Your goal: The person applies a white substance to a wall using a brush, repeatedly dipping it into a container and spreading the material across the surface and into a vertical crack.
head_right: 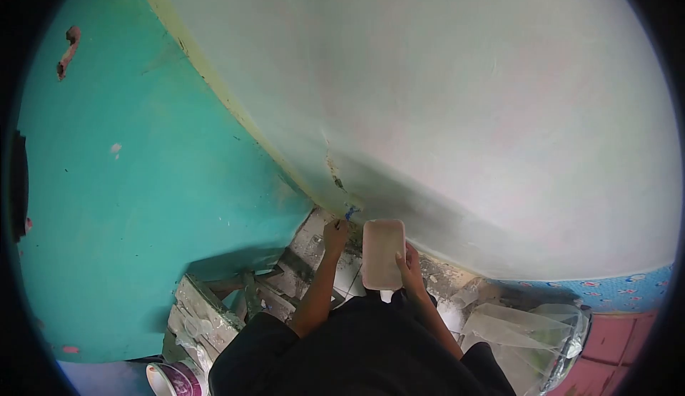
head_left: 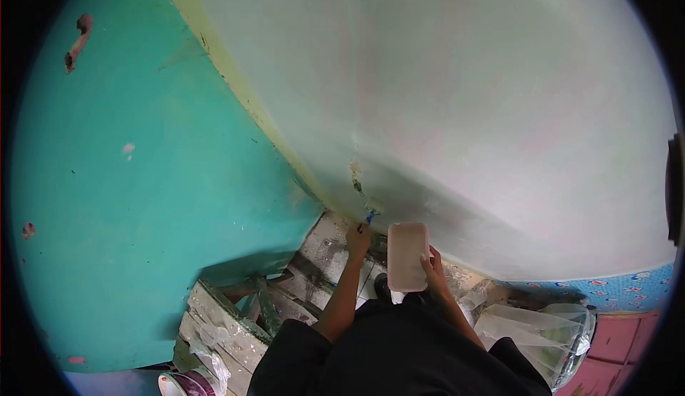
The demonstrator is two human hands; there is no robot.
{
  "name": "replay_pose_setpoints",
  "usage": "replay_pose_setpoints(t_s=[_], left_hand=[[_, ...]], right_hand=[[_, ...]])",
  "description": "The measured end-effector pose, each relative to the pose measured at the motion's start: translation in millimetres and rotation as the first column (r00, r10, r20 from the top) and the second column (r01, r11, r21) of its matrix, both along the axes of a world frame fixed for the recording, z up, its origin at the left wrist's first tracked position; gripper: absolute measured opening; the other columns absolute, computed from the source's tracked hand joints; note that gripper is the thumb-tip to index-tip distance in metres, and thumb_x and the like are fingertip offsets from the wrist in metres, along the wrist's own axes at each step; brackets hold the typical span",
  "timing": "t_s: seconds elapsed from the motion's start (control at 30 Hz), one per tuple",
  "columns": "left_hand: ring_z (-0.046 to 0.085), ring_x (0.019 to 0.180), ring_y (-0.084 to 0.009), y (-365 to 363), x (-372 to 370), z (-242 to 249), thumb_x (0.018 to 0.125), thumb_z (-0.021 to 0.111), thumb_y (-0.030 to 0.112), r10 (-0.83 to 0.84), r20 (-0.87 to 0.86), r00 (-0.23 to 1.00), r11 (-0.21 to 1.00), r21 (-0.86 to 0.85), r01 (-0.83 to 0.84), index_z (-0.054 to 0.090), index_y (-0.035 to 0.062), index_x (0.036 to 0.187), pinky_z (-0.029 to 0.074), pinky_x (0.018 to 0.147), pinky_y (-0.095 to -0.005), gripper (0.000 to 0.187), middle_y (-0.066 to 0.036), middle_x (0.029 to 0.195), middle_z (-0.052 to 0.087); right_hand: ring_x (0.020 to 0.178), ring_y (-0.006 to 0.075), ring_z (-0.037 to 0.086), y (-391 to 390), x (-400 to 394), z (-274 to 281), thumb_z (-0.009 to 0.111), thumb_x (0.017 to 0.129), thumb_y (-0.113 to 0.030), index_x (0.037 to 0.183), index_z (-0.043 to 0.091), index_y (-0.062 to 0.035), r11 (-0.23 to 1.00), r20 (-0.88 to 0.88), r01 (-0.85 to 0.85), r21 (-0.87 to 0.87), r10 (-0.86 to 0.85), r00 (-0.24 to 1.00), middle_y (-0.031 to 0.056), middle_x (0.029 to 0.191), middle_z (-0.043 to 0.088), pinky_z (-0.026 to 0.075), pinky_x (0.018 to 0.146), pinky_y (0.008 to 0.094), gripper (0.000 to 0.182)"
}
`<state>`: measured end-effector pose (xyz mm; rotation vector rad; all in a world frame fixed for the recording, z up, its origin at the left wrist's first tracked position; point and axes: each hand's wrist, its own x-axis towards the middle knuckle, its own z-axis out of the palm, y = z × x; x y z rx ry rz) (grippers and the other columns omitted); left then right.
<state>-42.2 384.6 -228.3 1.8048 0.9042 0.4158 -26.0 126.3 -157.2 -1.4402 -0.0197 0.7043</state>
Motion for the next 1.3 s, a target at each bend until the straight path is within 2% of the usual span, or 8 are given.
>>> replay_pose_setpoints(t_s=[0.2,0.37,0.53,0.63,0.73,1.07,1.2,1.3], left_hand=[[0.047,0.052,-0.0179,-4.6,7.0,175.2,0.093,0.051,0.024,-0.046,0.226,0.973,0.994,-0.091,0.068,0.056,-0.0008,0.069,0.037,0.053,-0.0354,0.035,-0.008,0.057,0.051],[0.039,0.055,-0.0031,-11.3,-1.6,309.0,0.097,0.054,0.023,0.038,0.452,0.891,0.993,-0.117,0.016,0.059,0.0029,0.078,0.029,0.050,-0.0206,0.029,0.004,0.064,0.050],[0.038,0.060,-0.0037,-15.7,-1.7,405.2,0.098,0.054,0.023,0.057,0.746,0.663,0.977,-0.178,0.116,0.065,0.0011,0.096,0.027,0.052,-0.0193,0.024,0.003,0.068,0.050],[0.037,0.061,-0.0045,-5.1,13.8,398.4,0.098,0.056,0.025,0.066,0.818,0.572,0.973,-0.181,0.146,0.065,0.0012,0.103,0.027,0.054,-0.0194,0.026,0.003,0.070,0.049],[0.037,0.062,-0.0048,1.1,23.9,355.8,0.098,0.055,0.029,0.051,0.730,0.682,0.965,-0.211,0.154,0.064,0.0030,0.098,0.027,0.055,-0.0202,0.028,0.004,0.070,0.048],[0.037,0.057,-0.0106,15.0,-17.1,79.6,0.100,0.048,0.028,-0.005,0.342,0.940,0.999,-0.047,0.022,0.049,0.0024,0.071,0.032,0.054,-0.0301,0.038,-0.001,0.061,0.041],[0.037,0.052,-0.0148,23.5,-26.0,83.9,0.097,0.049,0.023,0.008,0.257,0.966,0.999,0.028,-0.016,0.051,0.0002,0.069,0.032,0.051,-0.0339,0.036,-0.005,0.056,0.042],[0.038,0.049,-0.0174,26.0,-24.9,156.2,0.096,0.051,0.023,0.018,0.211,0.977,0.980,0.190,-0.059,0.054,-0.0031,0.073,0.033,0.050,-0.0361,0.035,-0.011,0.054,0.043]], right_hand=[[0.124,0.0284,0.047,6.7,3.3,-6.3,0.059,0.096,-0.036,0.146,0.028,-0.0060,0.999,0.003,-0.036,-0.016,0.036,0.999,0.0223,0.132,0.048,0.040,0.102,0.0410,0.066],[0.117,0.0254,0.052,15.9,-0.2,-15.8,0.058,0.096,-0.037,0.146,0.029,-0.0062,0.999,0.082,-0.026,0.028,0.023,0.996,0.0201,0.125,0.052,0.041,0.100,0.0396,0.066],[0.111,0.0237,0.054,10.5,-3.1,-5.1,0.058,0.096,-0.037,0.146,0.029,-0.0066,0.999,0.085,-0.051,-0.019,0.052,0.995,0.0190,0.122,0.053,0.042,0.097,0.0386,0.066],[0.111,0.0249,0.055,4.4,-5.9,-5.8,0.059,0.095,-0.038,0.145,0.029,-0.0066,0.999,0.074,-0.018,0.050,0.014,0.997,0.0199,0.123,0.053,0.044,0.096,0.0389,0.066],[0.112,0.0262,0.055,-3.3,-6.9,-11.1,0.059,0.095,-0.038,0.145,0.029,-0.0065,0.995,0.061,0.004,0.098,-0.010,0.998,0.0205,0.124,0.052,0.045,0.095,0.0392,0.066],[0.109,0.0255,0.056,-25.3,-2.8,-25.3,0.059,0.095,-0.037,0.145,0.028,-0.0059,0.998,0.074,0.058,-0.005,-0.057,0.996,0.0211,0.121,0.053,0.048,0.091,0.0401,0.066],[0.107,0.0252,0.057,-25.3,-2.4,-29.8,0.059,0.095,-0.037,0.145,0.029,-0.0057,0.998,0.079,0.053,-0.044,-0.050,0.996,0.0211,0.118,0.054,0.048,0.090,0.0400,0.066],[0.107,0.0252,0.057,-20.1,-2.8,-32.6,0.059,0.095,-0.037,0.144,0.030,-0.0059,0.999,0.098,0.046,-0.021,-0.044,0.994,0.0207,0.117,0.054,0.048,0.090,0.0392,0.065]])
